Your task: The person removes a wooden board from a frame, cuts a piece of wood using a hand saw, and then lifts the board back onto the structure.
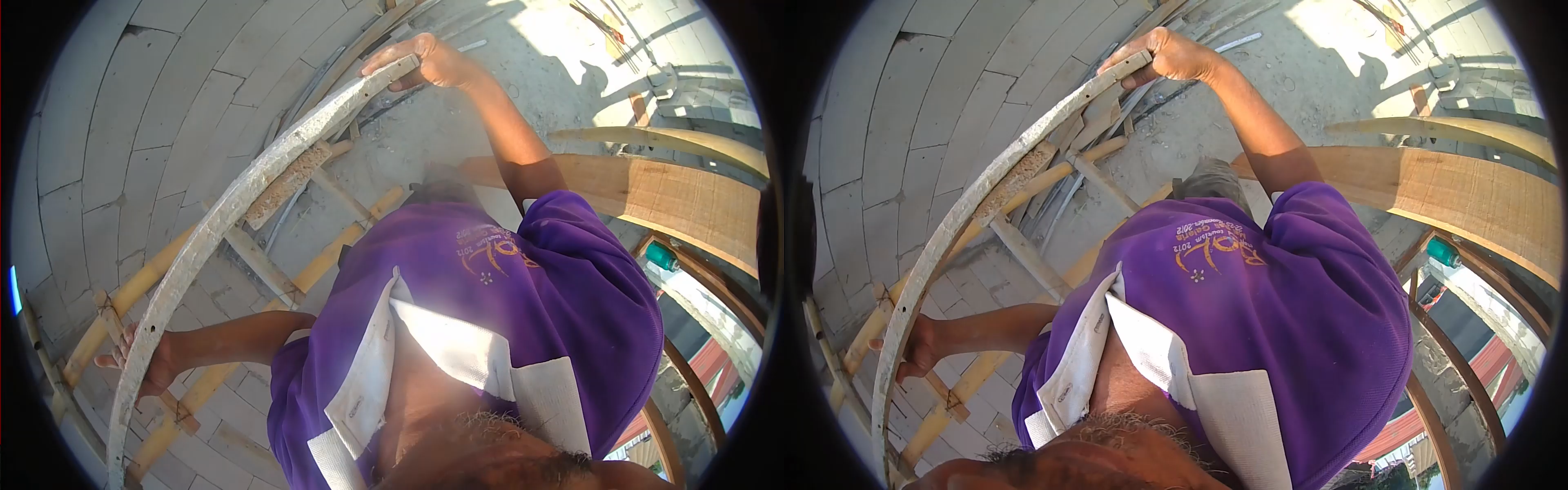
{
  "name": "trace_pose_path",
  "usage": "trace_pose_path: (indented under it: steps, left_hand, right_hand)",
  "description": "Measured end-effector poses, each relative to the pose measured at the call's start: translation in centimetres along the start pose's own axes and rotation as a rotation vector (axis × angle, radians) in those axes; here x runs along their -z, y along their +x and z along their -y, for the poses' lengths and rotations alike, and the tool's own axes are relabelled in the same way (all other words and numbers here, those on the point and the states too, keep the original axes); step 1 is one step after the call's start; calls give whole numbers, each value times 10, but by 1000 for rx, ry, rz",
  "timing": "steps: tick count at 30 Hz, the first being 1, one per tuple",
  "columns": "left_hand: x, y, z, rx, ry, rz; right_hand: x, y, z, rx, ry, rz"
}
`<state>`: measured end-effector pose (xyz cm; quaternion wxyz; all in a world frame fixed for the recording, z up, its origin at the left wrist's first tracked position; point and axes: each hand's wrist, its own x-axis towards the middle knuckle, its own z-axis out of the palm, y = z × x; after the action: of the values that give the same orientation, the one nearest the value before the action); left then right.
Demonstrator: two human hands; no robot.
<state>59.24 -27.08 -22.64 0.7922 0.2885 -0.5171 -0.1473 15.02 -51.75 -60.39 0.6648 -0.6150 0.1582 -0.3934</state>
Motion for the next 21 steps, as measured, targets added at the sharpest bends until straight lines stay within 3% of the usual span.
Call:
trace_pose_path:
  steps: [2,7,8,11,13,15,17,21]
  left_hand:
    - [-13,-1,19,52,-30,73]
    - [-21,-4,48,67,27,-70]
    - [-21,-4,53,84,25,-85]
    - [-70,-22,87,9,126,-147]
    - [-130,-42,117,-228,174,-238]
    - [-130,-39,124,-184,159,-190]
    - [-128,-37,133,-142,144,-139]
    - [-142,-33,155,-118,-5,-230]
  right_hand:
    - [23,2,-4,27,-49,-11]
    - [66,-6,-7,-34,-30,-33]
    - [68,-9,-9,42,-16,-52]
    - [90,-19,-12,203,14,-103]
    - [102,-27,-8,295,33,-142]
    - [108,-36,7,182,96,-207]
    - [116,-42,22,269,-9,-252]
    - [132,-57,48,256,-96,-298]
